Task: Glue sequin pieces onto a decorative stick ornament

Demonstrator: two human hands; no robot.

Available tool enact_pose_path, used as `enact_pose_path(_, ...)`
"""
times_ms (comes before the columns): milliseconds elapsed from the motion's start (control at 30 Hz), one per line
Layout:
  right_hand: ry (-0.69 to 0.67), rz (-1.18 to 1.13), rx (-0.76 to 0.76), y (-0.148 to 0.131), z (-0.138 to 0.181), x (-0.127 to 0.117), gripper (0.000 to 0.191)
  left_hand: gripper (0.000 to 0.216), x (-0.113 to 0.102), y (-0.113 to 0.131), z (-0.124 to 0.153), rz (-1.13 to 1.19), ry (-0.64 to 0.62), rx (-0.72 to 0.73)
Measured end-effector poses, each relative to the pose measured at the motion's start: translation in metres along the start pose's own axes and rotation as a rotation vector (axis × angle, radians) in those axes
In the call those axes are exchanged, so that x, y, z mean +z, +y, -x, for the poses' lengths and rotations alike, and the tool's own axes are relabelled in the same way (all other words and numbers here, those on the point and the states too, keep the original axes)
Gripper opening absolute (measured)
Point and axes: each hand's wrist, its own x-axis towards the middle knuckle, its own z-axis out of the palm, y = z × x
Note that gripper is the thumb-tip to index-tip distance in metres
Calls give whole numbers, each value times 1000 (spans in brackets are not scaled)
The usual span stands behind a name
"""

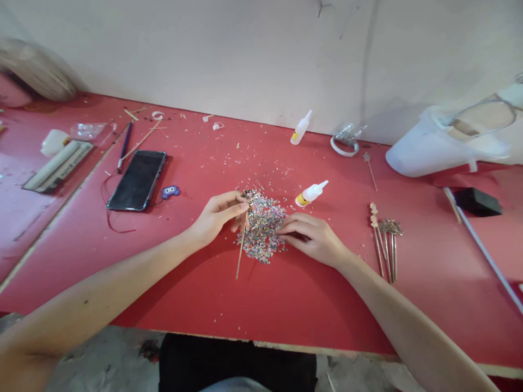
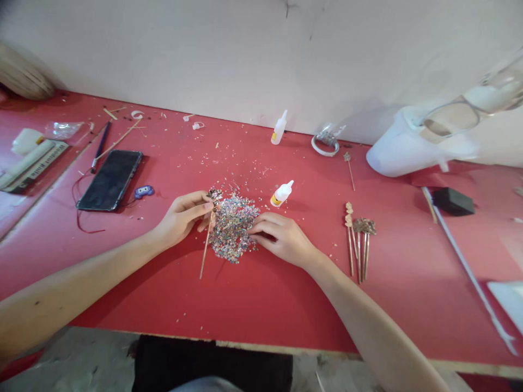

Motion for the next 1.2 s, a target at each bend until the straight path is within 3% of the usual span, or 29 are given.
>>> enact_pose_path(700,6,60,-42,-4,-1,3,17,18,0,1,1,27,-13,21)
enact_pose_path(800,52,-37,56,-9,-2,3,15,18,0,1,0,24,-10,20)
enact_pose_path(1067,180,-486,498,-22,-3,4,12,20,2,0,1,-12,-14,-9)
enact_pose_path(1200,247,-580,572,-27,-3,9,15,18,4,4,3,-114,-64,-62)
